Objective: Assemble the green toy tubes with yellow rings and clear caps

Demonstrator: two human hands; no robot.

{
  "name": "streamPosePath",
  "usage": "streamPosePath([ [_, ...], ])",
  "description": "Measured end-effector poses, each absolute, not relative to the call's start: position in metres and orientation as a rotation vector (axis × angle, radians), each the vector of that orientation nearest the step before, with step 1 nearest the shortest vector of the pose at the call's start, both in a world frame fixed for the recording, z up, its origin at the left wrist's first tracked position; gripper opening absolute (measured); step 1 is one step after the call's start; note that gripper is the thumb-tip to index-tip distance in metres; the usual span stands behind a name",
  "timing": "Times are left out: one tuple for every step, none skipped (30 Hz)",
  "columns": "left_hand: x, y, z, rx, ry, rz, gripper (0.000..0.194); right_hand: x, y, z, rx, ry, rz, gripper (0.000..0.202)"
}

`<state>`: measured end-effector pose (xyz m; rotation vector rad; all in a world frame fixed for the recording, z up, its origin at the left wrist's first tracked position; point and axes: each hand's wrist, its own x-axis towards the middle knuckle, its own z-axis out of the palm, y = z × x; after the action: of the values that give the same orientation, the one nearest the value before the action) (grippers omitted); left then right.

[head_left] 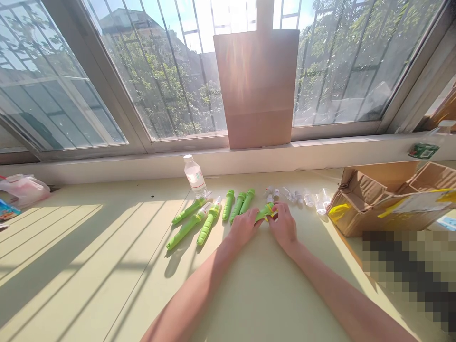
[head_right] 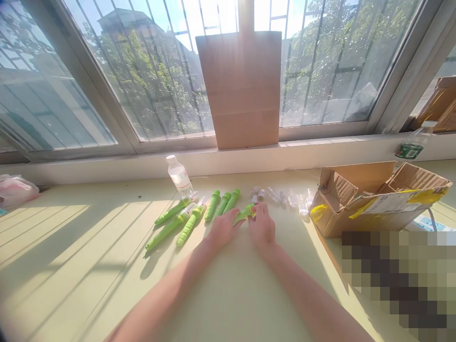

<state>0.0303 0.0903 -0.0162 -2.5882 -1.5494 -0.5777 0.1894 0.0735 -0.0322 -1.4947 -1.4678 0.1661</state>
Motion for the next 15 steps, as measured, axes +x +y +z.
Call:
streamPosePath([
  [0.0302, 0.0906, -0.0164, -2.584, -1.560, -0.572, 0.023, 0.1895, 0.0736, -0.0328, -1.499, -1.473, 0.174, 0.006],
  [0.0301, 0.0908, -0.0166, -2.581, -1.566, -0.567, 0.022, 0.1897, 0.0738, -0.0334, -1.503, -1.478, 0.180, 0.007],
  [0.0301, 0.0910, -0.0168, -2.579, -1.567, -0.564, 0.021, 0.1898, 0.0739, -0.0340, -1.506, -1.480, 0.185, 0.007],
  [0.0301, 0.0909, -0.0169, -2.579, -1.560, -0.565, 0.020, 0.1899, 0.0741, -0.0344, -1.509, -1.481, 0.187, 0.008],
  [0.0301, 0.0908, -0.0170, -2.577, -1.547, -0.571, 0.020, 0.1900, 0.0742, -0.0348, -1.512, -1.481, 0.186, 0.008],
  [0.0301, 0.0905, -0.0170, -2.576, -1.526, -0.579, 0.021, 0.1900, 0.0743, -0.0349, -1.514, -1.480, 0.181, 0.008],
  [0.0301, 0.0902, -0.0169, -2.572, -1.502, -0.589, 0.023, 0.1898, 0.0742, -0.0349, -1.515, -1.479, 0.174, 0.008],
  [0.0302, 0.0899, -0.0168, -2.566, -1.479, -0.597, 0.024, 0.1896, 0.0742, -0.0347, -1.513, -1.478, 0.166, 0.008],
  [0.0303, 0.0897, -0.0166, -2.558, -1.460, -0.603, 0.026, 0.1893, 0.0741, -0.0344, -1.510, -1.476, 0.159, 0.008],
  [0.0305, 0.0895, -0.0164, -2.551, -1.446, -0.605, 0.028, 0.1890, 0.0739, -0.0341, -1.506, -1.475, 0.153, 0.009],
  [0.0306, 0.0893, -0.0163, -2.543, -1.437, -0.606, 0.029, 0.1887, 0.0738, -0.0338, -1.501, -1.472, 0.149, 0.009],
  [0.0308, 0.0892, -0.0161, -2.537, -1.432, -0.605, 0.030, 0.1885, 0.0737, -0.0335, -1.496, -1.471, 0.147, 0.009],
  [0.0310, 0.0892, -0.0159, -2.534, -1.429, -0.601, 0.030, 0.1884, 0.0737, -0.0334, -1.492, -1.469, 0.146, 0.009],
  [0.0312, 0.0893, -0.0158, -2.533, -1.427, -0.596, 0.031, 0.1885, 0.0738, -0.0333, -1.488, -1.467, 0.144, 0.009],
  [0.0313, 0.0893, -0.0157, -2.535, -1.429, -0.592, 0.031, 0.1885, 0.0739, -0.0335, -1.485, -1.466, 0.139, 0.008],
])
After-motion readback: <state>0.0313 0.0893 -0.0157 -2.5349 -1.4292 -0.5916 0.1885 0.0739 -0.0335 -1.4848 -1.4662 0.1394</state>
